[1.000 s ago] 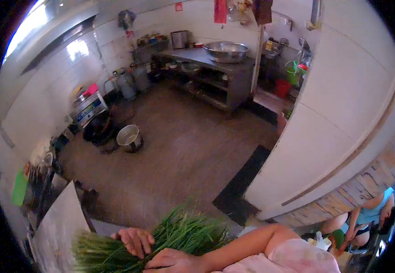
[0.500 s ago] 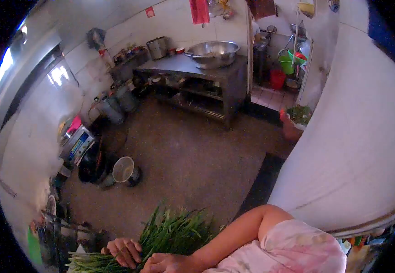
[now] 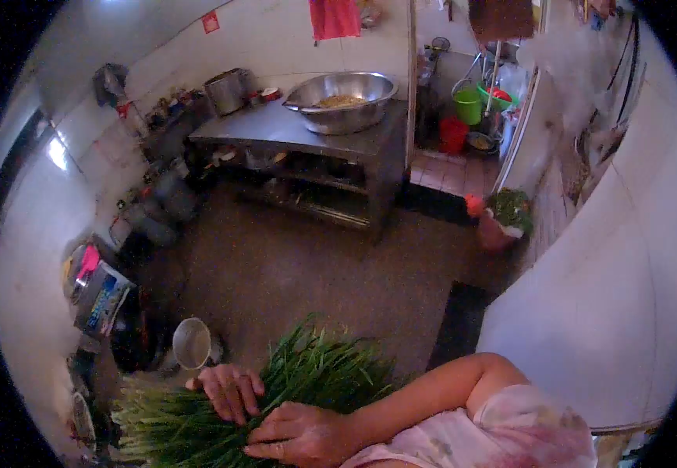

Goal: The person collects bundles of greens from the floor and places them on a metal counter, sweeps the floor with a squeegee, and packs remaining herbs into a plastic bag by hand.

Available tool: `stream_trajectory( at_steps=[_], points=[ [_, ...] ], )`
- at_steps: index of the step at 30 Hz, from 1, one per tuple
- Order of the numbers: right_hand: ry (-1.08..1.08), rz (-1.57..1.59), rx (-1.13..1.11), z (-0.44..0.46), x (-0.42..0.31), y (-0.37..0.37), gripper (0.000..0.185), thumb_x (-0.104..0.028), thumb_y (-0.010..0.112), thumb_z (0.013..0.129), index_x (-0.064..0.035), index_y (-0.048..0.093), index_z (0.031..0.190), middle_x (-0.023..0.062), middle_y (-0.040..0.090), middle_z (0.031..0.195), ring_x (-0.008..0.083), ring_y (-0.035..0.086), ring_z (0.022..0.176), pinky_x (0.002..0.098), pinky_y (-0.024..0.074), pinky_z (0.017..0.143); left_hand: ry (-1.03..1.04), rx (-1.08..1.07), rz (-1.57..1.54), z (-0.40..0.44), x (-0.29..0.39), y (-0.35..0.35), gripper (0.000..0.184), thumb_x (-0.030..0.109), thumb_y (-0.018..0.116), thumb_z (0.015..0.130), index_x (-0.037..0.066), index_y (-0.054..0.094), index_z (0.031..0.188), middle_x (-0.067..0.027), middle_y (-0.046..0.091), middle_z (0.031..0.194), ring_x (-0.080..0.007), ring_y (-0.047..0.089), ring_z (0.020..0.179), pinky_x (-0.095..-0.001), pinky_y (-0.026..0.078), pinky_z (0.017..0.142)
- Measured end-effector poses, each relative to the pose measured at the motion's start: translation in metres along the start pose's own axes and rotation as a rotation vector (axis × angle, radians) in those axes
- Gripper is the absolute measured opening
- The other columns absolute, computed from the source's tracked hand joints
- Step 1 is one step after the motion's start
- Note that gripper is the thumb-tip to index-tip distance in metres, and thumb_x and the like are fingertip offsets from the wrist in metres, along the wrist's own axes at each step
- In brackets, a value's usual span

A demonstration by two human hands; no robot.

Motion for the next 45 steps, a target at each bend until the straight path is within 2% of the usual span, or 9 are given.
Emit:
stream_trajectory(
  at_steps=[3, 9, 15, 22, 25, 28, 33, 37, 45],
  points=[
    [-0.899, -0.604, 0.483, -0.018, -0.042, -0.06, 0.042, -0.016, 0.05, 0.078, -0.0026, 0.045, 0.118, 0.012, 0.051, 0.108, 0.0289, 0.05, 0.094, 0.0359, 0.041, 0.079, 0.03, -0.094, -0.1, 0.005, -0.008, -0.069, 0.061, 0.038, 0.015, 0.089, -0.003, 0.06, 0.096, -0.02, 0.061, 0.09, -0.035, 0.054, 0.095, -0.0421, 0.026, 0.096],
    [-0.745, -0.4, 0.49, -0.015, -0.032, -0.192, 0.046, -0.017, 0.049, 0.082, -0.0015, 0.037, 0.124, 0.0163, 0.05, 0.108, 0.0318, 0.048, 0.096, 0.0382, 0.0395, 0.082, 0.116, -0.054, -0.274, 0.021, -0.057, -0.194, 0.062, 0.038, 0.015, 0.089, -0.004, 0.061, 0.093, -0.0191, 0.062, 0.087, -0.0339, 0.056, 0.091, -0.0423, 0.029, 0.094],
    [-0.635, -0.086, 0.423, -0.05, 0.001, -0.326, 0.043, -0.021, 0.047, 0.085, 0.0, 0.039, 0.121, 0.014, 0.051, 0.104, 0.0252, 0.051, 0.094, 0.0345, 0.0403, 0.082, 0.112, -0.033, -0.306, 0.053, -0.135, -0.29, 0.062, 0.035, 0.014, 0.089, -0.003, 0.061, 0.092, -0.0184, 0.063, 0.085, -0.0323, 0.057, 0.09, -0.0419, 0.031, 0.093],
    [-0.54, -0.016, 0.398, -0.106, 0.007, -0.5, 0.034, -0.021, 0.045, 0.087, 0.0005, 0.047, 0.114, 0.0113, 0.054, 0.099, 0.0194, 0.055, 0.086, 0.0298, 0.0426, 0.077, 0.193, -0.028, -0.218, 0.098, -0.211, -0.404, 0.062, 0.036, 0.013, 0.089, -0.003, 0.061, 0.092, -0.0183, 0.063, 0.085, -0.0315, 0.057, 0.092, -0.0405, 0.031, 0.093],
    [-0.464, 0.06, 0.429, -0.118, 0.012, -0.579, 0.037, -0.02, 0.042, 0.088, 0.002, 0.043, 0.118, 0.0126, 0.056, 0.102, 0.0205, 0.056, 0.086, 0.0306, 0.0443, 0.075, 0.223, 0.021, -0.188, 0.102, -0.231, -0.446, 0.062, 0.035, 0.013, 0.089, -0.003, 0.061, 0.093, -0.0182, 0.063, 0.086, -0.0317, 0.057, 0.092, -0.0406, 0.032, 0.093],
    [-0.338, 0.305, 0.639, -0.116, 0.06, -0.679, 0.038, -0.024, 0.039, 0.089, 0.0016, 0.043, 0.117, 0.0131, 0.056, 0.1, 0.0201, 0.058, 0.084, 0.0313, 0.0456, 0.073, 0.255, 0.041, -0.116, 0.099, -0.238, -0.484, 0.061, 0.035, 0.013, 0.089, -0.003, 0.061, 0.093, -0.0181, 0.062, 0.087, -0.0318, 0.057, 0.093, -0.0405, 0.032, 0.094],
    [-0.107, 0.554, 0.956, -0.106, 0.16, -0.862, 0.04, -0.022, 0.045, 0.087, -0.0005, 0.036, 0.12, 0.0132, 0.054, 0.099, 0.0198, 0.058, 0.077, 0.0273, 0.0472, 0.058, 0.227, 0.084, -0.053, 0.092, -0.25, -0.55, 0.062, 0.035, 0.012, 0.09, -0.002, 0.061, 0.092, -0.0178, 0.062, 0.088, -0.0322, 0.057, 0.093, -0.0408, 0.031, 0.095],
    [0.052, 0.709, 1.169, -0.103, 0.238, -1.001, 0.034, -0.03, 0.05, 0.085, -0.0069, 0.042, 0.108, 0.013, 0.055, 0.095, 0.0205, 0.058, 0.074, 0.031, 0.0471, 0.056, 0.253, 0.108, 0.025, 0.089, -0.248, -0.622, 0.061, 0.035, 0.012, 0.09, -0.002, 0.061, 0.092, -0.0172, 0.063, 0.087, -0.0324, 0.057, 0.092, -0.0412, 0.031, 0.095],
    [0.159, 0.688, 0.85, -0.049, 0.256, -1.127, 0.032, -0.038, 0.049, 0.084, -0.0092, 0.051, 0.097, 0.0045, 0.056, 0.078, 0.0137, 0.053, 0.059, 0.0239, 0.0404, 0.044, 0.215, 0.182, 0.102, 0.095, -0.252, -0.721, 0.06, 0.035, 0.014, 0.09, -0.002, 0.06, 0.096, -0.0175, 0.062, 0.089, -0.0329, 0.056, 0.093, -0.0409, 0.03, 0.095]
  ],
)
Point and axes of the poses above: each hand's wrist, its own z-axis towards the middle knuckle, its own y-axis out of the palm, x = y × z, the point moved 10 cm from there along z, towards the middle knuckle
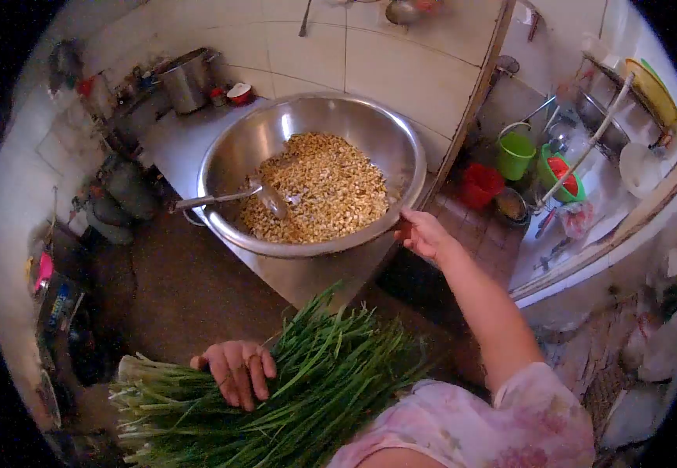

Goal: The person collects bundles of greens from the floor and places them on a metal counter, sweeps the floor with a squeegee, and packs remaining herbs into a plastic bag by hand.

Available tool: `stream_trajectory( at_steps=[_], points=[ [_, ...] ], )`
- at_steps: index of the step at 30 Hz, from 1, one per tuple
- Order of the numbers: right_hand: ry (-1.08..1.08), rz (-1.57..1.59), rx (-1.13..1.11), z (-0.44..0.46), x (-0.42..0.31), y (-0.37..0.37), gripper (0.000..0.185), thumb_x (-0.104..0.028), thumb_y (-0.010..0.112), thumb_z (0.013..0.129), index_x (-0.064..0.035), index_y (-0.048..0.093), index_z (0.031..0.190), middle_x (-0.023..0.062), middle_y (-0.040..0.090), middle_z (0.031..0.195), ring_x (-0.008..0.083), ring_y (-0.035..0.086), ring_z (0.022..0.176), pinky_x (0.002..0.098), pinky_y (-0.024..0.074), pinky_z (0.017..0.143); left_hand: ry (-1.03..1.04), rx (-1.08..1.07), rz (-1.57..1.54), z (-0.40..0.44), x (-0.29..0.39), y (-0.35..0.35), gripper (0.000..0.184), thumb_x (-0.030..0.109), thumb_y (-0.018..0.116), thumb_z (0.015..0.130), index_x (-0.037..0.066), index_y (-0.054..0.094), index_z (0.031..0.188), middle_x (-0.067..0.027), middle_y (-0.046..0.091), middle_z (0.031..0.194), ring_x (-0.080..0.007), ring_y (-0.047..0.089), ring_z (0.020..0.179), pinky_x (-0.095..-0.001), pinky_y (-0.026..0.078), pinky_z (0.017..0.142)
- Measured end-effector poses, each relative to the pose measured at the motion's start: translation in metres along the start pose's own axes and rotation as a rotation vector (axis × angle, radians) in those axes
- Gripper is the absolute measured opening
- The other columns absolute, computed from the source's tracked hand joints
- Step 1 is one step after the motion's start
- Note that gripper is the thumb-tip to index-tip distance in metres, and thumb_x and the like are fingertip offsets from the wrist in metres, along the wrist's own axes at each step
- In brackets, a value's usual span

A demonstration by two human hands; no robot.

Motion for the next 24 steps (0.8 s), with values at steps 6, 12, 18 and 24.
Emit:
stream_trajectory(
  at_steps=[6, 12, 18, 24],
  points=[
    [0.063, -0.042, -0.079, 0.028, -0.001, -0.005, 0.025, -0.033, 0.05, 0.085, -0.0084, 0.052, 0.091, 0.0021, 0.053, 0.074, 0.0113, 0.049, 0.055, 0.0234, 0.036, 0.04, 0.002, 0.144, 0.064, -0.006, -0.031, -0.031, 0.061, 0.037, 0.014, 0.089, -0.002, 0.06, 0.097, -0.0184, 0.062, 0.09, -0.032, 0.056, 0.095, -0.0405, 0.029, 0.096],
    [0.089, -0.039, -0.21, 0.058, 0.018, -0.016, 0.025, -0.032, 0.05, 0.085, -0.0072, 0.049, 0.086, 0.0044, 0.05, 0.07, 0.0135, 0.052, 0.057, 0.0243, 0.0387, 0.039, -0.03, 0.097, 0.175, -0.007, -0.15, 0.017, 0.06, 0.036, 0.014, 0.09, -0.002, 0.059, 0.1, -0.0171, 0.061, 0.094, -0.0313, 0.055, 0.098, -0.0402, 0.028, 0.096],
    [-0.805, -1.726, -0.523, 0.045, 0.016, 0.012, 0.038, -0.038, 0.043, 0.085, -0.0028, 0.056, 0.091, 0.0138, 0.058, 0.084, 0.0305, 0.057, 0.068, 0.04, 0.0461, 0.056, -0.046, 0.231, 0.313, -0.012, -0.259, 0.064, 0.059, 0.039, 0.016, 0.089, -0.002, 0.056, 0.104, -0.0165, 0.062, 0.094, -0.0316, 0.054, 0.098, -0.0407, 0.028, 0.096],
    [-0.853, -0.563, -1.586, -0.265, -0.007, -0.031, 0.072, -0.04, 0.056, 0.076, -0.0057, 0.024, 0.131, 0.0193, 0.024, 0.134, 0.0347, 0.025, 0.123, 0.0457, 0.0212, 0.099, 0.067, 0.374, 0.242, -0.043, -0.339, 0.029, 0.053, 0.038, 0.021, 0.089, 0.001, 0.056, 0.102, -0.0129, 0.063, 0.089, -0.0277, 0.056, 0.093, -0.0417, 0.033, 0.089]
  ],
)
Point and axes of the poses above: each hand's wrist, its own z-axis towards the middle knuckle, its own y-axis out of the palm, x = y × z, the point moved 10 cm from there along z, towards the middle knuckle
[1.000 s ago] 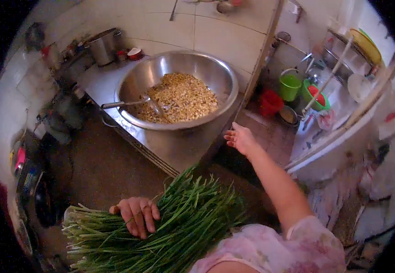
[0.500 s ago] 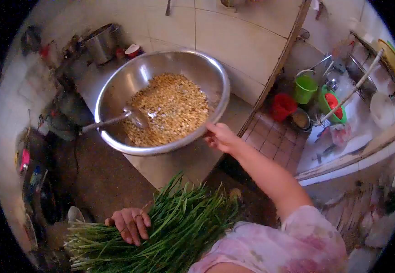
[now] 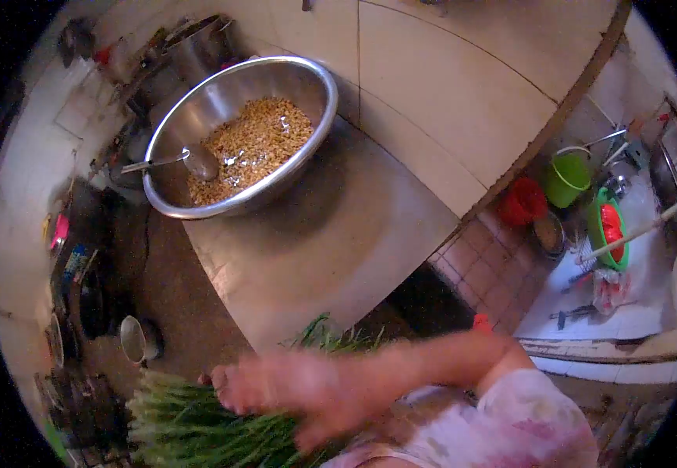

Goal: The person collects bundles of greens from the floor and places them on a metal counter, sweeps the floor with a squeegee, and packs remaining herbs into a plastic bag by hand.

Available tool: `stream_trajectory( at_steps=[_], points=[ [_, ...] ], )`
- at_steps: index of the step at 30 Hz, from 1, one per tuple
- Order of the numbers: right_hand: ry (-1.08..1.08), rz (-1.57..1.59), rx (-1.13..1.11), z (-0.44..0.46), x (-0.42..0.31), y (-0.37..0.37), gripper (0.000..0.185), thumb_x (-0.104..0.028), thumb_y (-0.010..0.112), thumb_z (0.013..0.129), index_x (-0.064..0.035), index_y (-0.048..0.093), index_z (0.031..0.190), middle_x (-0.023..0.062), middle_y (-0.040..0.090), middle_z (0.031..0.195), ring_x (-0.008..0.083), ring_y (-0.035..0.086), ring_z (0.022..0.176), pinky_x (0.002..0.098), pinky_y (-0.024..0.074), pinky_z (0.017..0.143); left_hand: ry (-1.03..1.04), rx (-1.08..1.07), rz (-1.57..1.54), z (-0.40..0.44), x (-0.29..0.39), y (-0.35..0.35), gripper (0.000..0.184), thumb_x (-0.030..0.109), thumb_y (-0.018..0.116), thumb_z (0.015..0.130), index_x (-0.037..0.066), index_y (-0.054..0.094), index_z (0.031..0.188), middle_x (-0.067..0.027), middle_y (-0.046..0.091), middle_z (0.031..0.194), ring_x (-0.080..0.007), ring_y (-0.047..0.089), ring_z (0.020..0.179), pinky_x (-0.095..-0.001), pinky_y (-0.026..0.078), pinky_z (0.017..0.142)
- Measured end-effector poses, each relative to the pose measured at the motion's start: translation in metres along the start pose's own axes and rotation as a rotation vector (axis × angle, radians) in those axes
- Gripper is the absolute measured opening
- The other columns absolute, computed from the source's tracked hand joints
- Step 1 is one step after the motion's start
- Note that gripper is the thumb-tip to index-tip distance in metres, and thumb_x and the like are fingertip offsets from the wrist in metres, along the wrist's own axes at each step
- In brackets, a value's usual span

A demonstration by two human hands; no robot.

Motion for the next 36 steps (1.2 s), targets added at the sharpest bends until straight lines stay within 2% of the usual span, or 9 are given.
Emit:
stream_trajectory(
  at_steps=[4, 8, 9, 15, 23, 28, 31, 33, 36],
  points=[
    [0.103, -0.33, 0.18, -0.029, -0.048, 0.006, 0.039, -0.024, 0.053, 0.083, -0.0113, 0.047, 0.119, 0.0098, 0.06, 0.082, 0.0189, 0.055, 0.07, 0.036, 0.0435, 0.062, 0.163, -0.01, -0.052, -0.045, -0.048, -0.048, 0.047, 0.038, 0.025, 0.088, 0.005, 0.053, 0.107, -0.0102, 0.061, 0.094, -0.028, 0.053, 0.093, -0.0439, 0.035, 0.086],
    [0.378, -0.577, 0.165, -0.069, 0.024, 0.011, 0.084, -0.04, 0.063, 0.066, -0.0109, 0.022, 0.133, 0.0225, 0.023, 0.133, 0.0385, 0.027, 0.12, 0.0507, 0.0253, 0.095, 0.193, 0.071, -0.092, -0.048, -0.1, -0.09, 0.047, 0.039, 0.026, 0.088, 0.005, 0.051, 0.109, -0.0105, 0.058, 0.098, -0.0285, 0.052, 0.095, -0.0437, 0.034, 0.087],
    [0.449, -0.597, 0.127, -0.072, 0.046, -0.004, 0.089, -0.048, 0.061, 0.065, -0.012, 0.019, 0.135, 0.0254, 0.017, 0.135, 0.0441, 0.019, 0.123, 0.0564, 0.0164, 0.096, 0.198, 0.105, -0.101, -0.043, -0.109, -0.108, 0.047, 0.039, 0.026, 0.088, 0.005, 0.051, 0.109, -0.0106, 0.057, 0.099, -0.0286, 0.051, 0.096, -0.0437, 0.034, 0.088],
    [0.774, -0.654, 0.315, -0.148, 0.107, -0.076, 0.096, -0.049, 0.062, 0.066, -0.0168, 0.005, 0.137, 0.0245, 0.009, 0.137, 0.0427, 0.015, 0.125, 0.0554, 0.0185, 0.097, 0.153, 0.447, -0.132, -0.009, -0.167, -0.178, 0.047, 0.04, 0.027, 0.088, 0.005, 0.049, 0.111, -0.0111, 0.053, 0.105, -0.0295, 0.049, 0.099, -0.0434, 0.033, 0.089],
    [0.966, -0.683, 0.492, -0.248, 0.16, -0.249, 0.078, -0.037, 0.055, 0.078, -0.0014, 0.014, 0.134, 0.0242, 0.02, 0.135, 0.0336, 0.022, 0.125, 0.0377, 0.0197, 0.102, 0.06, 1.031, -0.104, 0.01, -0.213, -0.269, 0.048, 0.04, 0.028, 0.088, 0.005, 0.046, 0.115, -0.0117, 0.048, 0.113, -0.0305, 0.047, 0.102, -0.043, 0.032, 0.091],
    [0.906, -0.157, 1.184, -0.334, 0.185, -0.304, 0.058, -0.034, 0.044, 0.085, 0.0031, 0.03, 0.127, 0.0238, 0.037, 0.125, 0.0345, 0.036, 0.116, 0.035, 0.0278, 0.098, -0.024, 1.218, -0.1, 0.018, -0.218, -0.297, 0.049, 0.041, 0.029, 0.087, 0.006, 0.045, 0.117, -0.0121, 0.044, 0.118, -0.0312, 0.045, 0.105, -0.0427, 0.031, 0.092],
    [0.785, -0.598, 1.137, -0.315, 0.148, -0.289, 0.057, -0.038, 0.04, 0.085, 0.0005, 0.032, 0.127, 0.0244, 0.038, 0.124, 0.0373, 0.034, 0.117, 0.0403, 0.0258, 0.098, -0.056, 1.284, -0.12, 0.016, -0.214, -0.304, 0.049, 0.041, 0.029, 0.087, 0.006, 0.044, 0.118, -0.0124, 0.042, 0.121, -0.0316, 0.044, 0.106, -0.0426, 0.03, 0.093],
    [0.825, -1.0, 0.887, -0.267, 0.109, -0.247, 0.062, -0.047, 0.042, 0.08, -0.0086, 0.034, 0.128, 0.0238, 0.03, 0.13, 0.0415, 0.025, 0.121, 0.0588, 0.0163, 0.095, -0.054, 1.325, -0.126, 0.019, -0.215, -0.307, 0.05, 0.042, 0.03, 0.087, 0.006, 0.043, 0.119, -0.0126, 0.041, 0.123, -0.0319, 0.043, 0.107, -0.0425, 0.03, 0.093],
    [0.834, -1.121, 0.471, -0.222, 0.123, -0.194, 0.063, -0.048, 0.047, 0.077, -0.0176, 0.032, 0.13, 0.0189, 0.023, 0.136, 0.0383, 0.013, 0.127, 0.0621, 0.0071, 0.096, -0.048, 1.415, -0.107, 0.029, -0.219, -0.319, 0.05, 0.042, 0.03, 0.087, 0.006, 0.042, 0.12, -0.0128, 0.039, 0.126, -0.0323, 0.042, 0.109, -0.0423, 0.029, 0.094]
  ],
)
Point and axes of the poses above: each hand's wrist, its own z-axis towards the middle knuckle, its own y-axis out of the palm, x = y × z, the point moved 10 cm from there along z, towards the middle knuckle
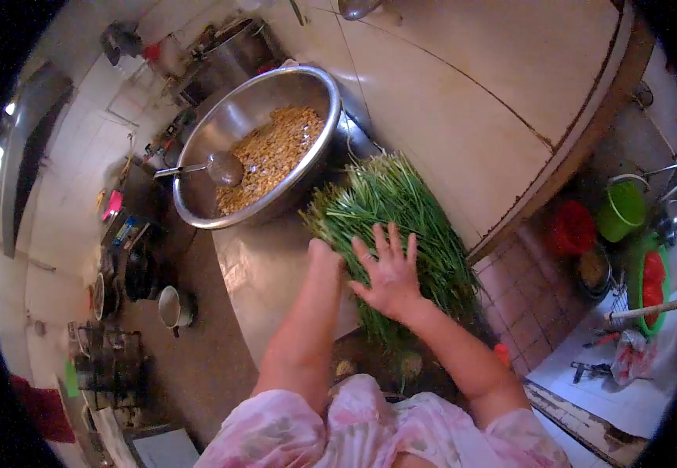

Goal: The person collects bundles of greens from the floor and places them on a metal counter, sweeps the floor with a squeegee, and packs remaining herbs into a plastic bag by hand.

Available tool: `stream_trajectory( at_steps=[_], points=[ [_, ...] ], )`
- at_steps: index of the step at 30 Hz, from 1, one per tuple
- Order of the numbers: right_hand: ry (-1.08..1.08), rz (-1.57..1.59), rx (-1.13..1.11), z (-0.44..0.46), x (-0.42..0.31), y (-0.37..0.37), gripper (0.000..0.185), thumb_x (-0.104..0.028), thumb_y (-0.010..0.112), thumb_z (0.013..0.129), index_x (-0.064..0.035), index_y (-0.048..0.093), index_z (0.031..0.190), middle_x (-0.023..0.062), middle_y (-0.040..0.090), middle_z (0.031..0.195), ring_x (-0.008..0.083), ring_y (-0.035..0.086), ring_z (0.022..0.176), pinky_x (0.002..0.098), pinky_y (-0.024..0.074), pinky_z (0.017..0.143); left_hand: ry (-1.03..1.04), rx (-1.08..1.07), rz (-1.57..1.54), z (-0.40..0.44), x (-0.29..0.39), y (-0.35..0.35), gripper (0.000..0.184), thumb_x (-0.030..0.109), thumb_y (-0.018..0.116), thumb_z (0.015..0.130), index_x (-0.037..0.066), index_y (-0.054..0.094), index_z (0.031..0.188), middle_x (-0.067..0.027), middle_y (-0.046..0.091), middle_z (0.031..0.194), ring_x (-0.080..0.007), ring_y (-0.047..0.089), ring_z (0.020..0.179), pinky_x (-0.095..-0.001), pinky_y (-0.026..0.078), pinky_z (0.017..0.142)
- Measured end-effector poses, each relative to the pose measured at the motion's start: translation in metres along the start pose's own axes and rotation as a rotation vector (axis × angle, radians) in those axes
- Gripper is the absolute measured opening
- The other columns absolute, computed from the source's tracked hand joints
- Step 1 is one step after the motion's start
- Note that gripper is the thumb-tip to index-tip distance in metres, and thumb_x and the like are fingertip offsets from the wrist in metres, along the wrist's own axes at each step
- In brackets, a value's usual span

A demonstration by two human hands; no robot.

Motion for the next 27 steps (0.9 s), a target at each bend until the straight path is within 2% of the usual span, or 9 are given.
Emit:
stream_trajectory(
  at_steps=[3, 7, 9, 11, 14, 16, 20, 24, 27],
  points=[
    [0.019, -0.199, -0.143, 0.009, 0.021, 0.035, 0.065, -0.049, 0.048, 0.076, -0.0208, 0.028, 0.132, 0.016, 0.017, 0.139, 0.0368, 0.009, 0.128, 0.062, 0.0041, 0.096, 0.101, 0.225, 0.163, 0.006, -0.001, -0.012, 0.051, 0.042, 0.031, 0.087, 0.006, 0.041, 0.121, -0.013, 0.037, 0.129, -0.0327, 0.041, 0.11, -0.0422, 0.029, 0.095],
    [0.086, -0.205, -0.21, 0.012, 0.056, 0.063, 0.067, -0.048, 0.049, 0.077, -0.0232, 0.022, 0.134, 0.0123, 0.008, 0.142, 0.0361, 0.004, 0.129, 0.0626, 0.0031, 0.096, 0.563, 0.737, 1.187, 0.006, 0.022, -0.071, 0.057, 0.046, 0.037, 0.085, 0.002, 0.039, 0.121, -0.0161, 0.046, 0.12, -0.0327, 0.044, 0.109, -0.0394, 0.035, 0.089],
    [0.107, -0.209, -0.212, 0.015, 0.057, 0.072, 0.067, -0.048, 0.049, 0.077, -0.0236, 0.022, 0.134, 0.0118, 0.006, 0.142, 0.0361, 0.004, 0.129, 0.0628, 0.003, 0.096, 0.484, 0.745, 1.325, 0.032, 0.025, -0.109, 0.06, 0.048, 0.036, 0.084, 0.001, 0.038, 0.122, -0.0186, 0.046, 0.119, -0.0328, 0.045, 0.109, -0.0392, 0.034, 0.09],
    [0.123, -0.216, -0.202, 0.014, 0.056, 0.076, 0.067, -0.048, 0.048, 0.078, -0.0238, 0.022, 0.134, 0.0113, 0.005, 0.142, 0.0361, 0.003, 0.129, 0.0626, 0.0029, 0.096, 0.155, 0.88, 1.523, -0.024, 0.021, -0.024, 0.063, 0.05, 0.032, 0.085, 0.001, 0.036, 0.124, -0.0217, 0.045, 0.12, -0.0332, 0.044, 0.11, -0.0381, 0.034, 0.09],
    [0.127, -0.228, -0.176, 0.018, 0.055, 0.075, 0.066, -0.048, 0.047, 0.078, -0.0238, 0.023, 0.134, 0.0108, 0.004, 0.142, 0.0357, 0.003, 0.129, 0.0617, 0.0028, 0.097, -0.075, 0.601, 1.375, 0.023, 0.005, -0.079, 0.064, 0.052, 0.029, 0.085, 0.004, 0.032, 0.128, -0.0201, 0.042, 0.124, -0.0326, 0.042, 0.112, -0.0369, 0.033, 0.091],
    [0.136, -0.234, -0.17, 0.019, 0.054, 0.073, 0.066, -0.049, 0.047, 0.078, -0.0236, 0.024, 0.134, 0.0109, 0.004, 0.142, 0.0355, 0.003, 0.129, 0.0611, 0.003, 0.097, 0.119, 0.554, 1.236, 0.036, 0.023, -0.106, 0.07, 0.054, 0.03, 0.085, 0.004, 0.02, 0.133, -0.017, 0.032, 0.132, -0.0295, 0.033, 0.12, -0.0366, 0.028, 0.096],
    [0.132, -0.274, -0.179, 0.017, 0.055, 0.071, 0.065, -0.05, 0.046, 0.079, -0.0222, 0.025, 0.133, 0.0113, 0.006, 0.142, 0.0347, 0.004, 0.129, 0.0597, 0.0038, 0.098, 0.014, 0.258, 0.855, -0.001, 0.012, -0.112, 0.07, 0.05, 0.035, 0.085, 0.005, 0.015, 0.134, -0.016, 0.024, 0.136, -0.0265, 0.026, 0.124, -0.0375, 0.024, 0.098],
    [0.162, -0.336, -0.232, 0.018, 0.057, 0.072, 0.065, -0.052, 0.043, 0.08, -0.0221, 0.024, 0.134, 0.0111, 0.006, 0.142, 0.0341, 0.003, 0.13, 0.0599, 0.005, 0.098, 0.101, 0.244, 0.955, -0.095, 0.04, -0.153, 0.064, 0.039, 0.043, 0.087, 0.004, 0.017, 0.134, -0.0165, 0.03, 0.133, -0.0275, 0.034, 0.119, -0.0358, 0.031, 0.094],
    [0.233, -0.297, -0.352, 0.023, 0.058, 0.066, 0.065, -0.052, 0.043, 0.08, -0.0215, 0.024, 0.134, 0.0117, 0.007, 0.142, 0.0329, 0.005, 0.13, 0.0593, 0.0067, 0.098, 0.254, 0.205, 1.426, -0.22, 0.082, -0.153, 0.059, 0.024, 0.052, 0.083, 0.01, 0.023, 0.133, -0.0168, 0.03, 0.133, -0.0256, 0.033, 0.12, -0.0339, 0.03, 0.095]
  ],
)
Point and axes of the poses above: each hand's wrist, its own z-axis towards the middle knuckle, its own y-axis out of the palm, x = y × z, the point moved 10 cm from there along z, towards the middle knuckle
